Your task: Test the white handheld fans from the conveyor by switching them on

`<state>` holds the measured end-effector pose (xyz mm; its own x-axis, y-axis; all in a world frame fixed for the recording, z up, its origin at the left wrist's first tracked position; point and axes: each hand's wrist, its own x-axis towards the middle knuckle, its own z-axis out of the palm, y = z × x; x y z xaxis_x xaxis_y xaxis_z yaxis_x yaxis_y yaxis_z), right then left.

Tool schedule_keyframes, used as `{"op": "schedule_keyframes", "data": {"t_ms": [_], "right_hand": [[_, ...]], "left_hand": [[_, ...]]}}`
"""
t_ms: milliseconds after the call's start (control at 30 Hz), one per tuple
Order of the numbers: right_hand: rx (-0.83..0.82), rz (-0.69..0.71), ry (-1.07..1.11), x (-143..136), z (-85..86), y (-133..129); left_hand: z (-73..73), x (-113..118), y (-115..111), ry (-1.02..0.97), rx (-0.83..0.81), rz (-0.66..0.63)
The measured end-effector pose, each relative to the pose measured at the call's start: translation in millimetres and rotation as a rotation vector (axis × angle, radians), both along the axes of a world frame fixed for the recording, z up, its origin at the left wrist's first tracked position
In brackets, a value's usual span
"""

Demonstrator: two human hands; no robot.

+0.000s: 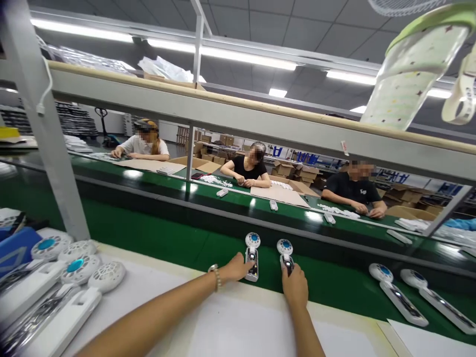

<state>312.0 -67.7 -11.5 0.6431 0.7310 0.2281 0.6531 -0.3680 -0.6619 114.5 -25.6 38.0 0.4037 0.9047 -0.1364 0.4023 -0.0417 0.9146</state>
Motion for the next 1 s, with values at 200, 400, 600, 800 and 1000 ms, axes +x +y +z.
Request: {"op": "schedule_keyframes", "data": {"t_ms": [200,400,600,800,1000], "right_hand": [[-0.012,0.042,0.189,-17,4.5,5],[0.192,0.277,0.564,-45,3.4,-9],[0.284,0.546,0.977,-91,5.2,-14],[0.256,0.491,1.259,-97,20.1,-15],[0.310,0.402,1.315,-90,15.2,-12]], "left_hand": [[-10.9,51,22,0.018,-0.141,0.262],[-16.4,20,39,-0.231,-0.278,0.091],[-30.5,-27,32,-0.503,-0.206,0.046],[-36.6,-32,30,-0.619,-0.277,0.079],[-35.7,-29,29,-0.631,-0.343,0.012]]}}
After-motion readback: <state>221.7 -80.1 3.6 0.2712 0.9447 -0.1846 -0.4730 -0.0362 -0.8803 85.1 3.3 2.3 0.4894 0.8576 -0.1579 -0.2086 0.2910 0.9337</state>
